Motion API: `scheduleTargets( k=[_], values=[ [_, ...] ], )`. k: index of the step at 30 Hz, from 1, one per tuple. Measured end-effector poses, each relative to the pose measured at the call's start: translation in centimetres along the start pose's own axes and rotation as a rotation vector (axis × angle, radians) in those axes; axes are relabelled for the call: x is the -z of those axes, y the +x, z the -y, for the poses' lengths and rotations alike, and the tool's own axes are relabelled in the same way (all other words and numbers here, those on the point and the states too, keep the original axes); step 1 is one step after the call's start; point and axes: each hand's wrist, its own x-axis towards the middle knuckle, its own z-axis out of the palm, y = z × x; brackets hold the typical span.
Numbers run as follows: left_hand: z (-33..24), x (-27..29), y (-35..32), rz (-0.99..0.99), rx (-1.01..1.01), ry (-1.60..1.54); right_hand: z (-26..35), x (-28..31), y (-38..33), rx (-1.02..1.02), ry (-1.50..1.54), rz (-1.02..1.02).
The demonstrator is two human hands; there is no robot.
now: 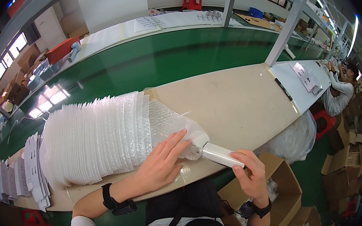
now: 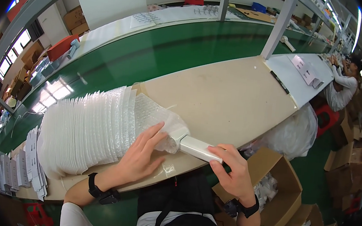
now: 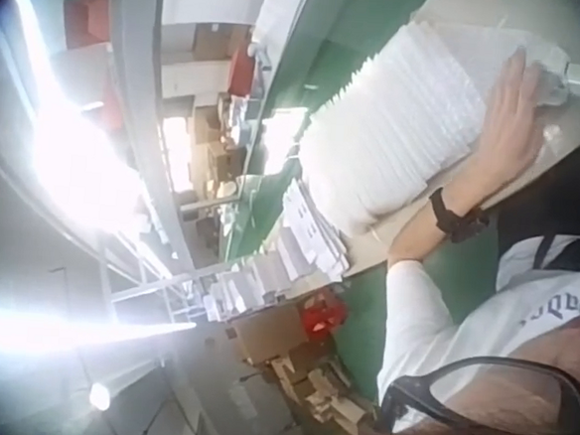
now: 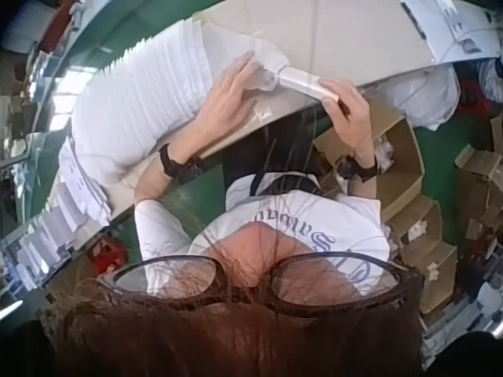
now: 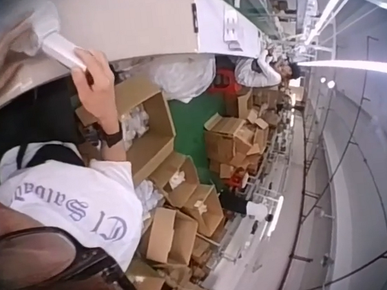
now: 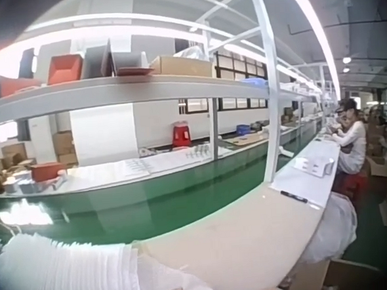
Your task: The person wraps a white electronic device in bubble wrap by hand and places it into a cardboard box, repeating this process for a second device.
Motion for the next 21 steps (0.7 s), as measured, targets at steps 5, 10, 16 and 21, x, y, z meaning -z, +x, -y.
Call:
scheduleTargets(
  k=[5,10,16,21],
  values=[
    [1.4,0.1,-0.1,0.114,-0.056,0.001,0.0,0.1,0.2,-0.029,0.120,0.033],
    [1.1,0.5,0.0,0.034,-0.176,0.115,0.7,-0.1,0.2,-0.013,0.110,-0.005],
    [0.1,0.8,0.0,-0.056,-0.369,0.195,2.2,-0.4,0.2,0.019,0.068,-0.007],
    [-2.5,0.6,-0.6,-0.006,-0.601,0.226,3.1,-1.1,0.2,0.138,-0.006,0.053]
  ],
)
